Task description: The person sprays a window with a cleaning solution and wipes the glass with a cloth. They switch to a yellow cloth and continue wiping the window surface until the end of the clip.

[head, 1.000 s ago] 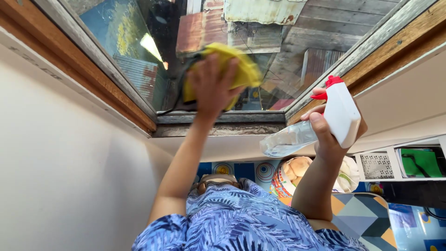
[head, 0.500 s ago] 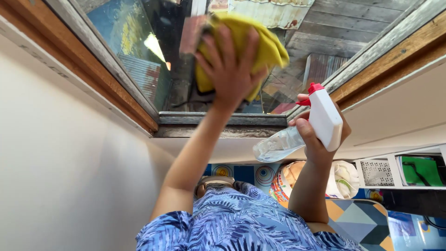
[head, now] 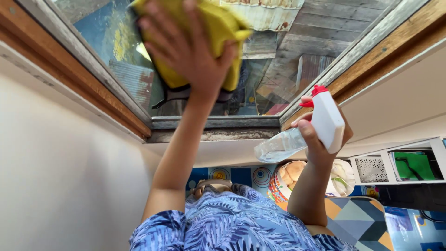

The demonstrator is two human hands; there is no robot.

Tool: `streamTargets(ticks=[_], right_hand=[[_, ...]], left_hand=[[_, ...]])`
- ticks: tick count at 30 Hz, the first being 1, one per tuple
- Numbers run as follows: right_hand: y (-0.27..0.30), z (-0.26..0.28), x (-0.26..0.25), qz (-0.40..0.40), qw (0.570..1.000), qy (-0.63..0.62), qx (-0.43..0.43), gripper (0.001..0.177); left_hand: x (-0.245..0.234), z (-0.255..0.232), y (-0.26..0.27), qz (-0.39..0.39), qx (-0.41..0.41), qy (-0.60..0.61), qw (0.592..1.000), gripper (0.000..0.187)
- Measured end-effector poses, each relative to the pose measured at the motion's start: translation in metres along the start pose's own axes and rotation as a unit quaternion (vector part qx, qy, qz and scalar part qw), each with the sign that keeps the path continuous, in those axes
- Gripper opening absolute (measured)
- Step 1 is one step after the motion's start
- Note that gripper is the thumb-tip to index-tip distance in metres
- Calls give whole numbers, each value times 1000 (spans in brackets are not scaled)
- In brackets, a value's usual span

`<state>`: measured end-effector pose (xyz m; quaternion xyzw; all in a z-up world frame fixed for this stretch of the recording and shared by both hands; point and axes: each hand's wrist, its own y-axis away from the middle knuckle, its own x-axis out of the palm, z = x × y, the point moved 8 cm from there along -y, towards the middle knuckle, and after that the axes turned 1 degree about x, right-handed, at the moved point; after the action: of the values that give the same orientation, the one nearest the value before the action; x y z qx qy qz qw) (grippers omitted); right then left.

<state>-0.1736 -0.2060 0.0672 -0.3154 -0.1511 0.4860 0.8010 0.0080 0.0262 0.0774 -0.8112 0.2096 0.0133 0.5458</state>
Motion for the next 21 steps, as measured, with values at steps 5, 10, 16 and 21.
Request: streamTargets(ticks=[5, 10, 16, 21], right_hand=[[5, -3, 8, 8, 999, -36, 20, 52], [5, -12, 13, 15, 999, -29, 12, 47], [1, -6, 9, -5, 1000, 9, -3, 46], [-4, -3, 2, -29, 1000, 4, 6, 49]], left_hand=[[34, -75, 21, 319, 206, -93, 920, 82], [24, -35, 93, 137, 352, 4, 926, 64], [20, 26, 35, 110, 198, -17, 974, 91], [20, -50, -33, 226, 111, -122, 960, 103]])
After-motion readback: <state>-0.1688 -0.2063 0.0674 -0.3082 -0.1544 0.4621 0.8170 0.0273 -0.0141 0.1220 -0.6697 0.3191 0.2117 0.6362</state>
